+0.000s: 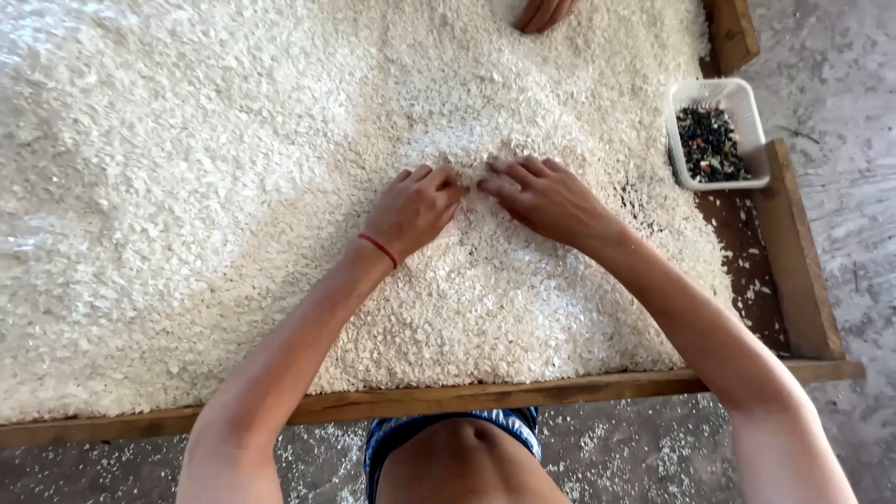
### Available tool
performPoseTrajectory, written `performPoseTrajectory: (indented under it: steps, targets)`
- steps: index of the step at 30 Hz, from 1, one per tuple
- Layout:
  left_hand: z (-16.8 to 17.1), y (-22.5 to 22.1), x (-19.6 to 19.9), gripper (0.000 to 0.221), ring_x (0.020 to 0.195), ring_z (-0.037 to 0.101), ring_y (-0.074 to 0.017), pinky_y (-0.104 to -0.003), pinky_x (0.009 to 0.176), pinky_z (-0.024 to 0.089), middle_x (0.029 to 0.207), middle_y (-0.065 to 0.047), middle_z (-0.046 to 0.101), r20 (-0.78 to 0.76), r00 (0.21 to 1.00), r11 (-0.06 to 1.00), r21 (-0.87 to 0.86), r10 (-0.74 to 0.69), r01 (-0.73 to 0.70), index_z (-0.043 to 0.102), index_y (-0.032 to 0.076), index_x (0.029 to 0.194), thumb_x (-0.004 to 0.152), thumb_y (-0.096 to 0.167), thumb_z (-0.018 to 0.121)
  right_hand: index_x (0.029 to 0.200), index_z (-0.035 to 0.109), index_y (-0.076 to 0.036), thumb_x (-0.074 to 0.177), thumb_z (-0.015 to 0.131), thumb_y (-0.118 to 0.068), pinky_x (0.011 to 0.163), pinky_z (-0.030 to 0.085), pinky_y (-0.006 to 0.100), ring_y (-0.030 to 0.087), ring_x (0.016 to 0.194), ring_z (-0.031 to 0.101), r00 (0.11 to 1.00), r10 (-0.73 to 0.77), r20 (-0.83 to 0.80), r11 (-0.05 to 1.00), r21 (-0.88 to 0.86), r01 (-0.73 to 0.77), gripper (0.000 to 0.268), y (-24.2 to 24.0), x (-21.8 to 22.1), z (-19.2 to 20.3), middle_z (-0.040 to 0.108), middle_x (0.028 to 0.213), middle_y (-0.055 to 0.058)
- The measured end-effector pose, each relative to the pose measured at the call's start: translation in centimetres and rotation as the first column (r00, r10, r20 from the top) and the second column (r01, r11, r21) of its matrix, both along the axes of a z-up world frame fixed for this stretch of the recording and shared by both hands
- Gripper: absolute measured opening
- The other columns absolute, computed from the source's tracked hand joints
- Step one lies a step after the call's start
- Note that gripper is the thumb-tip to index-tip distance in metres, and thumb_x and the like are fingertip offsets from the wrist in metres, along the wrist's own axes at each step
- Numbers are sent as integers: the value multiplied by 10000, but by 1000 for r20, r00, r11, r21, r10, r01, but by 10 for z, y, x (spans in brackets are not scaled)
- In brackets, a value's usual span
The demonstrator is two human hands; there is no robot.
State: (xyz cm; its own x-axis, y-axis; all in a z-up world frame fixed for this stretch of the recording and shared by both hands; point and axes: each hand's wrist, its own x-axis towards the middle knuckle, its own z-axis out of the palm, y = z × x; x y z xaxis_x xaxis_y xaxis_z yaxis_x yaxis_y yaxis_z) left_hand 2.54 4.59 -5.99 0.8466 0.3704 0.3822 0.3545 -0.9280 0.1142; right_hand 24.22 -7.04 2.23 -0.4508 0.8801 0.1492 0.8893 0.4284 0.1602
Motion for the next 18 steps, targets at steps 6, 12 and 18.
performPoseTrajectory:
  steps: [6, 12, 18]
  targets:
    - [12, 4, -4, 152, 983, 629, -168, -341, 840, 505, 983, 44, 611, -1, 1000, 993, -112, -21, 20, 734, 206, 987, 988, 297, 613, 1106, 732, -204, 1007, 594, -331, 739, 572, 302, 198, 975, 638, 989, -134, -68, 991, -25, 133, 212, 12, 3, -23, 675, 1072, 43]
    - [8, 9, 0, 186, 992, 653, -204, -372, 872, 528, 1029, -3, 637, -15, 1000, 982, -188, 15, -17, 733, 181, 1073, 993, 300, 615, 1178, 691, -161, 973, 620, -342, 755, 618, 388, 261, 996, 664, 930, -309, -200, 949, -124, 289, 283, 28, -13, -52, 640, 1103, 90]
    - [-17, 2, 15, 221, 1002, 671, -320, -430, 842, 562, 1052, -56, 644, 18, 997, 868, -494, 81, -61, 711, 136, 1142, 951, 193, 617, 1378, 503, -248, 916, 644, -497, 832, 596, 546, 378, 991, 670, 666, -551, -503, 828, -429, 361, 543, 29, -23, -99, 526, 1217, 96]
